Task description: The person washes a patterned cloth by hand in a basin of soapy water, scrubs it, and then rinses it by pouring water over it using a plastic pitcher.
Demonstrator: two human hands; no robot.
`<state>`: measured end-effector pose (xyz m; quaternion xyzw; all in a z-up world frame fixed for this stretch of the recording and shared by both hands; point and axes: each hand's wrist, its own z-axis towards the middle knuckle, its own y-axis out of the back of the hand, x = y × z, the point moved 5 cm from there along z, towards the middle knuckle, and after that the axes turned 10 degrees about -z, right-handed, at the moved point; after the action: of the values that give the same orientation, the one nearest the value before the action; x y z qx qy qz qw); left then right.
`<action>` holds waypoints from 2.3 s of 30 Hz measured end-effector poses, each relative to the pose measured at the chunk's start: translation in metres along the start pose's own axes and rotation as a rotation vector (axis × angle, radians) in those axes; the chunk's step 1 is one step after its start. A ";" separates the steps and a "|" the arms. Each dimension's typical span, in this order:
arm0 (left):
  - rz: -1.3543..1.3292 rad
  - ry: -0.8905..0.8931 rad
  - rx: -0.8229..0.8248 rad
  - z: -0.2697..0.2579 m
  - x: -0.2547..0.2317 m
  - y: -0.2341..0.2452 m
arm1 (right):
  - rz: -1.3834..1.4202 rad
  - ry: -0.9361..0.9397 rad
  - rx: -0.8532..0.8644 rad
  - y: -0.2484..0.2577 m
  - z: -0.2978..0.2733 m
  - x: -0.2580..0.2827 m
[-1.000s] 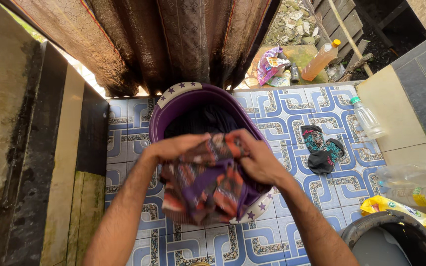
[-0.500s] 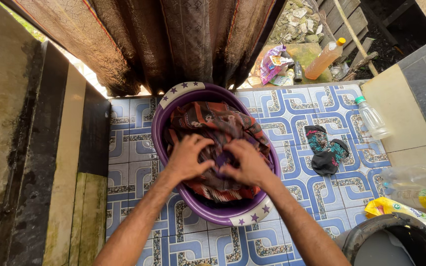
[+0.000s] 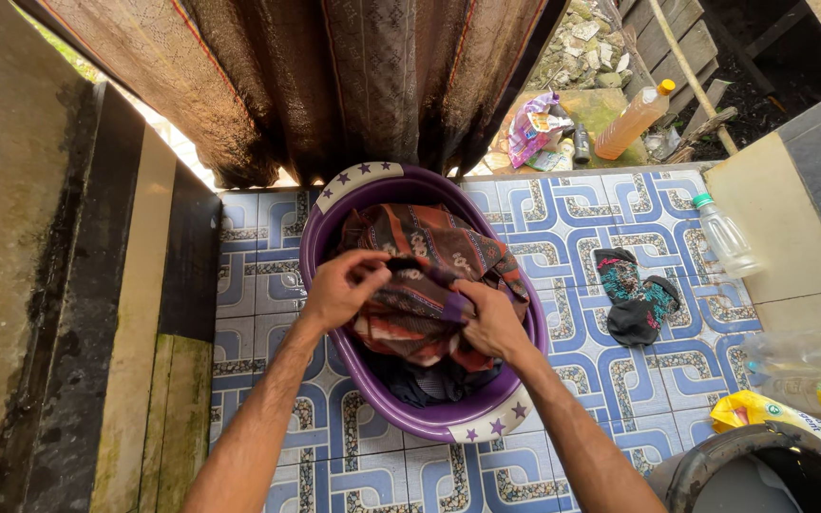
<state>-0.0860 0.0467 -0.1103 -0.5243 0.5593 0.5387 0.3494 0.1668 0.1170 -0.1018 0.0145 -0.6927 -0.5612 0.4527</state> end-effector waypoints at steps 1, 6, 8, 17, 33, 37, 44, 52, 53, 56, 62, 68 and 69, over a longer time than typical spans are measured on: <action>-0.038 -0.027 -0.085 -0.007 0.000 0.008 | 0.044 -0.009 -0.020 0.010 -0.002 0.009; -0.005 -0.200 -0.004 -0.016 -0.012 0.014 | 0.515 -0.123 -0.173 0.066 -0.002 0.056; -0.181 -0.191 0.135 -0.018 -0.020 0.004 | 0.802 -0.073 -0.301 0.082 0.003 0.067; -0.423 -0.036 -0.305 -0.019 -0.086 -0.006 | -0.027 0.154 -0.447 0.097 -0.012 0.079; -0.062 -0.051 0.361 -0.039 -0.058 -0.039 | 0.086 -0.054 -0.127 0.046 -0.005 0.001; 0.679 -0.234 0.009 -0.042 -0.051 -0.051 | -0.008 -0.012 -0.008 -0.002 -0.012 -0.008; 0.624 0.016 0.079 -0.029 -0.026 -0.052 | -0.313 -0.223 0.101 0.007 -0.018 0.007; -0.002 -0.510 -0.227 -0.051 -0.138 -0.008 | 0.146 -0.137 -0.326 0.096 -0.003 0.047; 0.053 -0.621 -0.264 -0.055 -0.158 -0.004 | 0.136 -0.133 -0.339 0.107 0.001 0.051; 0.108 -0.849 -0.210 -0.064 -0.195 0.006 | 0.532 -0.037 -0.217 0.130 0.010 0.060; -0.224 -0.485 0.109 -0.048 -0.142 0.011 | 0.213 -0.100 0.212 0.146 -0.005 0.048; -0.064 0.078 0.210 -0.028 -0.057 0.001 | -0.519 -0.233 0.496 0.140 -0.017 0.020; 0.199 0.051 0.058 -0.020 -0.047 0.004 | -0.419 -0.117 0.445 0.133 -0.013 0.022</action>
<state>-0.0769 0.0362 -0.0611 -0.4696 0.6326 0.5407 0.2949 0.2273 0.1453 0.0163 0.2233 -0.8053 -0.4770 0.2721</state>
